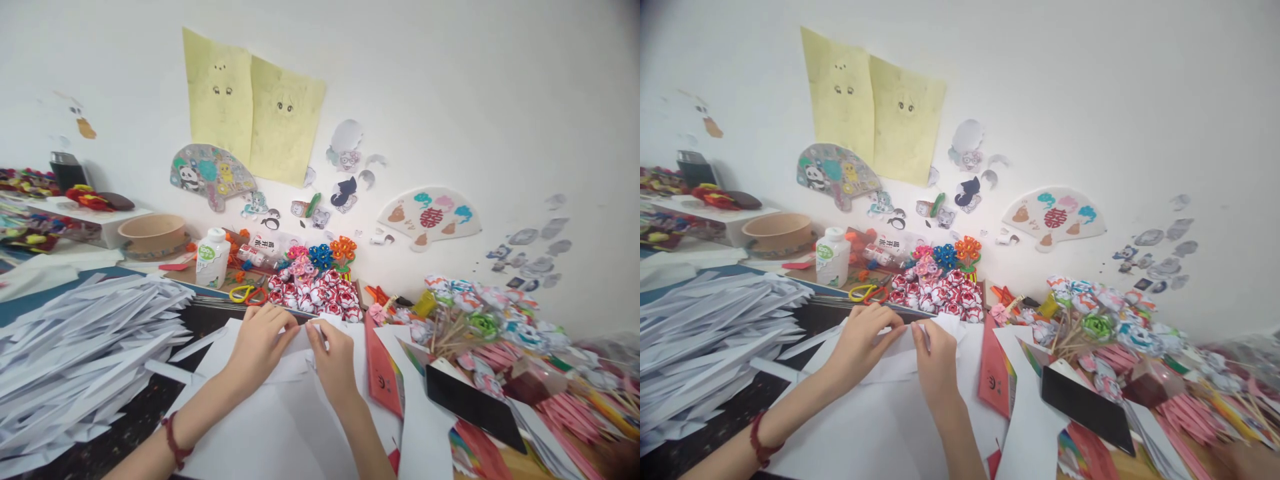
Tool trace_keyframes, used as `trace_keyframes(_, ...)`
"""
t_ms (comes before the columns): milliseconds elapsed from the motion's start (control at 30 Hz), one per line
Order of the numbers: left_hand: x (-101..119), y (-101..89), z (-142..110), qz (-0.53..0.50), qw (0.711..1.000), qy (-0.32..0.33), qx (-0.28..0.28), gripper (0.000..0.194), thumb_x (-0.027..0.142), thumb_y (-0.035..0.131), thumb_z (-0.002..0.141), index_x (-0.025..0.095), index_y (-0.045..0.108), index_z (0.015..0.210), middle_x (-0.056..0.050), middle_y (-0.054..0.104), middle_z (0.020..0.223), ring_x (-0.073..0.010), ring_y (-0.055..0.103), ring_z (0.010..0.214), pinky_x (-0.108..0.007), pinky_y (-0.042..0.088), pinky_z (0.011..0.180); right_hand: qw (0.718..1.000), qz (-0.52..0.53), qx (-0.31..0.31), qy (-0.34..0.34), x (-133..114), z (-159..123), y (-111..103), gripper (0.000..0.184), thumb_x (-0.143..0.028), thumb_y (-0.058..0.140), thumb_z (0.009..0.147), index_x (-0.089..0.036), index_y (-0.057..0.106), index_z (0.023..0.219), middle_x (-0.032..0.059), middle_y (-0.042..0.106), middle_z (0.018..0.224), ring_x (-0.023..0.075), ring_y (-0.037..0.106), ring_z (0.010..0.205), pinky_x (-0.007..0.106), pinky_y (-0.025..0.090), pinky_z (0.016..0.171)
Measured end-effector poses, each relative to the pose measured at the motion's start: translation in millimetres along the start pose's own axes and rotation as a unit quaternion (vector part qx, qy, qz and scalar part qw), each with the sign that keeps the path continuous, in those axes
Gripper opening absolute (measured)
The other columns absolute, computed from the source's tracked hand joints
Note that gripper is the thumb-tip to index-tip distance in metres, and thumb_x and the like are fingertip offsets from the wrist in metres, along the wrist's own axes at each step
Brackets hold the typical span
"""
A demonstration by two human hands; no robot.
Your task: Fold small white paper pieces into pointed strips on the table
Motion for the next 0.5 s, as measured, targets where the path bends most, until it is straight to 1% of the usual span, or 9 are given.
trace_keyframes(100, 2, 9.1, -1, -0.041, 0.998, -0.006, -0.042, 0.022, 0.03, 0.044, 0.089, 0.02, 0.057, 0.075, 0.0, 0.063, 0.075, -0.0161, 0.052, 0.073, -0.03, 0.029, 0.07, 0.999, -0.009, 0.016, -0.039, -5, -1, -3, 0.02, -0.027, 0.048, 0.089, -0.019, 0.063, 0.079, 0.0033, 0.065, 0.078, 0.0166, 0.056, 0.074, 0.026, 0.04, 0.067)
trace_keyframes(200, 4, 16.2, -2, -0.085, 0.994, -0.023, -0.069, 0.022, 0.029, 0.041, 0.089, 0.02, 0.058, 0.077, 0.001, 0.063, 0.074, -0.0156, 0.053, 0.07, -0.029, 0.03, 0.068, 0.998, -0.005, 0.032, -0.049, -5, -2, -6, 0.016, -0.02, 0.052, 0.085, -0.019, 0.063, 0.073, 0.0014, 0.064, 0.07, 0.0157, 0.057, 0.067, 0.025, 0.041, 0.063)
trace_keyframes(267, 5, 19.5, -3, -0.099, 0.991, -0.034, -0.08, 0.022, 0.028, 0.04, 0.088, 0.02, 0.056, 0.075, 0.001, 0.062, 0.07, -0.0146, 0.052, 0.066, -0.028, 0.031, 0.066, 0.997, -0.01, 0.045, -0.061, -4, -4, -7, 0.017, -0.016, 0.052, 0.084, -0.02, 0.062, 0.072, 0.0009, 0.063, 0.068, 0.0151, 0.057, 0.065, 0.025, 0.041, 0.06)
trace_keyframes(367, 5, 23.9, -5, -0.115, 0.988, -0.052, -0.09, 0.021, 0.024, 0.041, 0.086, 0.019, 0.054, 0.07, 0.004, 0.058, 0.063, -0.0121, 0.05, 0.058, -0.026, 0.031, 0.064, 0.989, -0.041, 0.069, -0.124, -8, -9, -6, 0.021, -0.011, 0.047, 0.085, -0.019, 0.063, 0.073, 0.0021, 0.064, 0.068, 0.0152, 0.057, 0.065, 0.025, 0.042, 0.06)
trace_keyframes(500, 3, 29.7, -6, -0.15, 0.981, -0.067, -0.103, 0.018, 0.019, 0.041, 0.081, 0.017, 0.051, 0.066, 0.005, 0.051, 0.057, -0.0099, 0.046, 0.055, -0.023, 0.031, 0.06, 0.96, -0.112, 0.121, -0.228, -19, -20, -4, 0.028, -0.005, 0.04, 0.086, -0.017, 0.063, 0.075, 0.0037, 0.062, 0.063, 0.0151, 0.055, 0.061, 0.026, 0.041, 0.057)
Point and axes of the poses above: each hand's wrist, its own z-axis towards the middle knuckle, its own y-axis out of the palm, x = y × z, the point moved 7 cm from there along z, towards the middle knuckle
